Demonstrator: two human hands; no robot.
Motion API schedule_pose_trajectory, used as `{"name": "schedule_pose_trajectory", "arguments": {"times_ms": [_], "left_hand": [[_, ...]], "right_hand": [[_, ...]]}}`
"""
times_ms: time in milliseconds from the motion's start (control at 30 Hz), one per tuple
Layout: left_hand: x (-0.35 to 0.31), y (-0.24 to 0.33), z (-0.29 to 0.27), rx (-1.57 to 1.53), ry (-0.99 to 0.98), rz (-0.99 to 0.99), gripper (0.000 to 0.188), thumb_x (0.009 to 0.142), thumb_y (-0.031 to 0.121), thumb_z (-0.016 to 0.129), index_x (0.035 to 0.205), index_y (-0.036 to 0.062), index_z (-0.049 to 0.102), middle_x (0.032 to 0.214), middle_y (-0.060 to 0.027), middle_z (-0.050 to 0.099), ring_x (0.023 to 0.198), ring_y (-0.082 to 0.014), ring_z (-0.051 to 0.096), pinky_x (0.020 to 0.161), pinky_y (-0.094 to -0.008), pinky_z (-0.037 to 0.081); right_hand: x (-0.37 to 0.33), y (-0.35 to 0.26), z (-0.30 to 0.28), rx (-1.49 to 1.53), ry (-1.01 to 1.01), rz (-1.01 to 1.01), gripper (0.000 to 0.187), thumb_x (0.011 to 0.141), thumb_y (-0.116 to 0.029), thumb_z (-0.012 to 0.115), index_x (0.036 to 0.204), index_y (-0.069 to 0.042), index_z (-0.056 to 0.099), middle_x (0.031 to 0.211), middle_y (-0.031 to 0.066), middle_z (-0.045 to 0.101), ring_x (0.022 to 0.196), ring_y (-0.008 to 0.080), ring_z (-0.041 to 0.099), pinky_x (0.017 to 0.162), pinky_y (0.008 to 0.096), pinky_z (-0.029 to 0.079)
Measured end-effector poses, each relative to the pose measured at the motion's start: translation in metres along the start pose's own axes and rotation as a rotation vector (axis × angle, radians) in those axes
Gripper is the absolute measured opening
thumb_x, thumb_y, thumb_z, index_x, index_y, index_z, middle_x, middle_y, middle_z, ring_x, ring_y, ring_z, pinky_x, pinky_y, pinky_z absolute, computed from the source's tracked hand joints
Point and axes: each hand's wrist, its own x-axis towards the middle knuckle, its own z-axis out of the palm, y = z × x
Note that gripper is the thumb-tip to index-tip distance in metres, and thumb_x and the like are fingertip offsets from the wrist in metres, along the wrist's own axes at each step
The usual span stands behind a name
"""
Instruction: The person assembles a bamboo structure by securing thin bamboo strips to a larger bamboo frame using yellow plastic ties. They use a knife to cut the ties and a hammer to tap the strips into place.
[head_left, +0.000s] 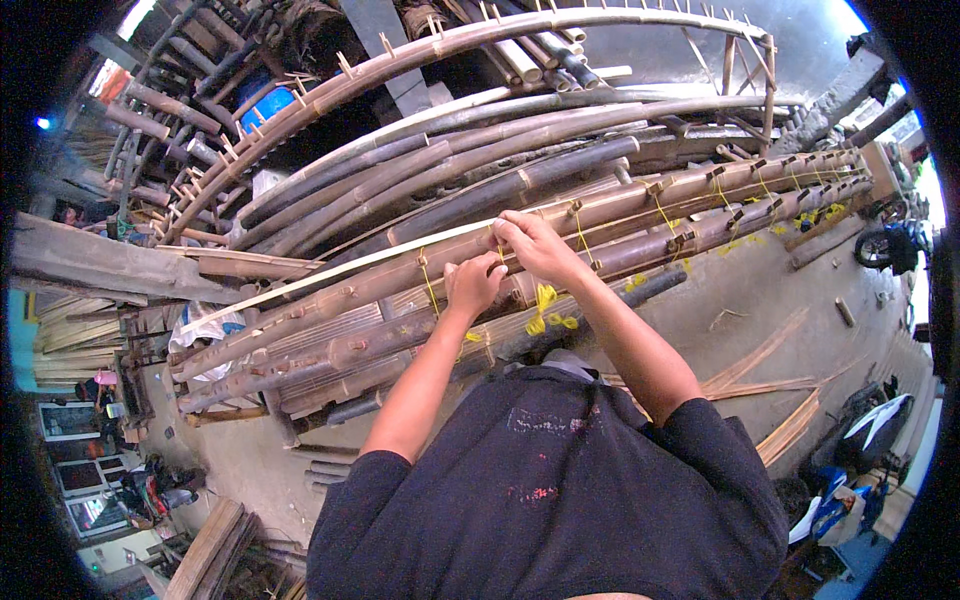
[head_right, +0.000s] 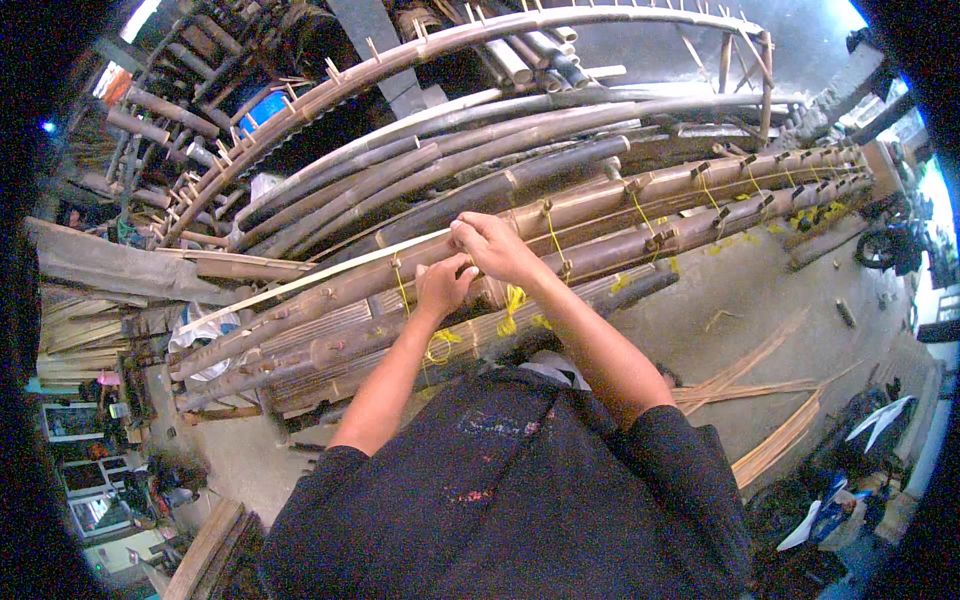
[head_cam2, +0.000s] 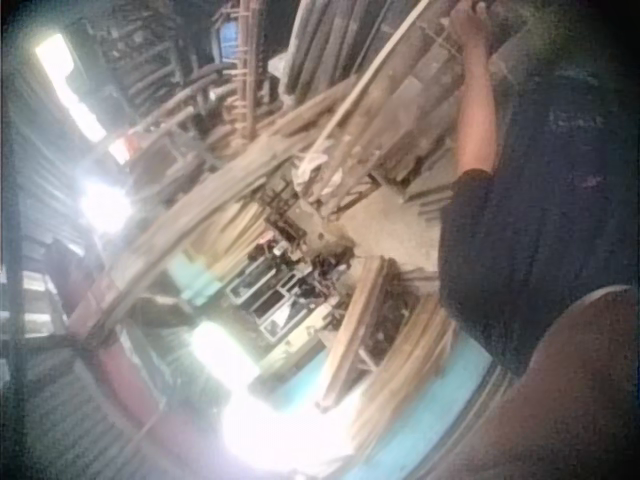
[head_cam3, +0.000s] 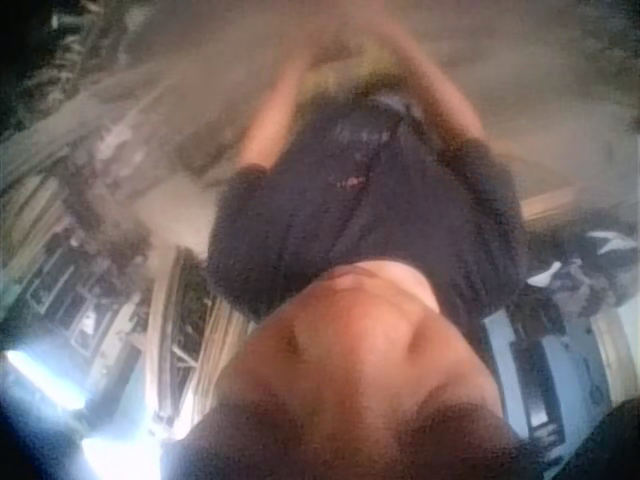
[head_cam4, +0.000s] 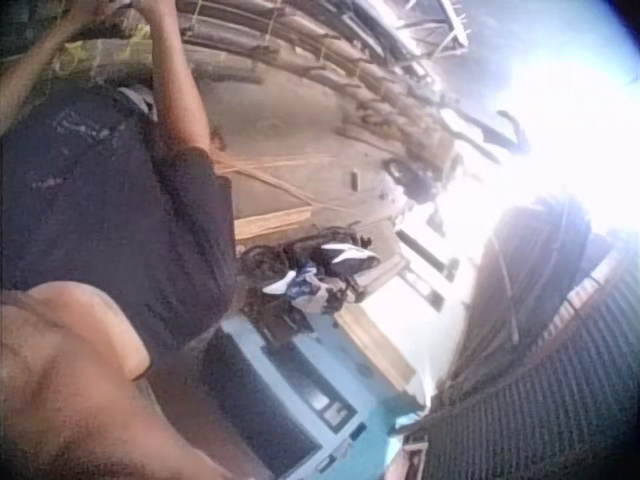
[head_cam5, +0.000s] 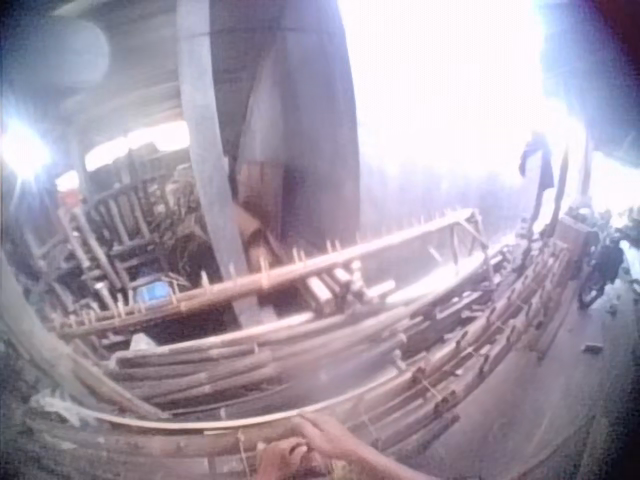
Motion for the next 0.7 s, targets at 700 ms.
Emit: {"name": "schedule_pose_trajectory", "arguments": {"times_ms": [700], "left_hand": [[0.003,0.003,-0.007,0.01,-0.193,-0.083,0.032,0.092,0.032,0.063,0.118,0.0132,0.068,0.116,-0.0131,0.071,0.108,-0.0333,0.065,0.095,-0.0514,0.039]], "right_hand": [[-0.168,0.086,0.037,-0.388,-0.451,0.006,0.034,0.102,-0.028,0.05,0.089,0.001,0.063,0.09,0.0245,0.065,0.092,0.0452,0.063,0.086,0.0556,0.049]]}}
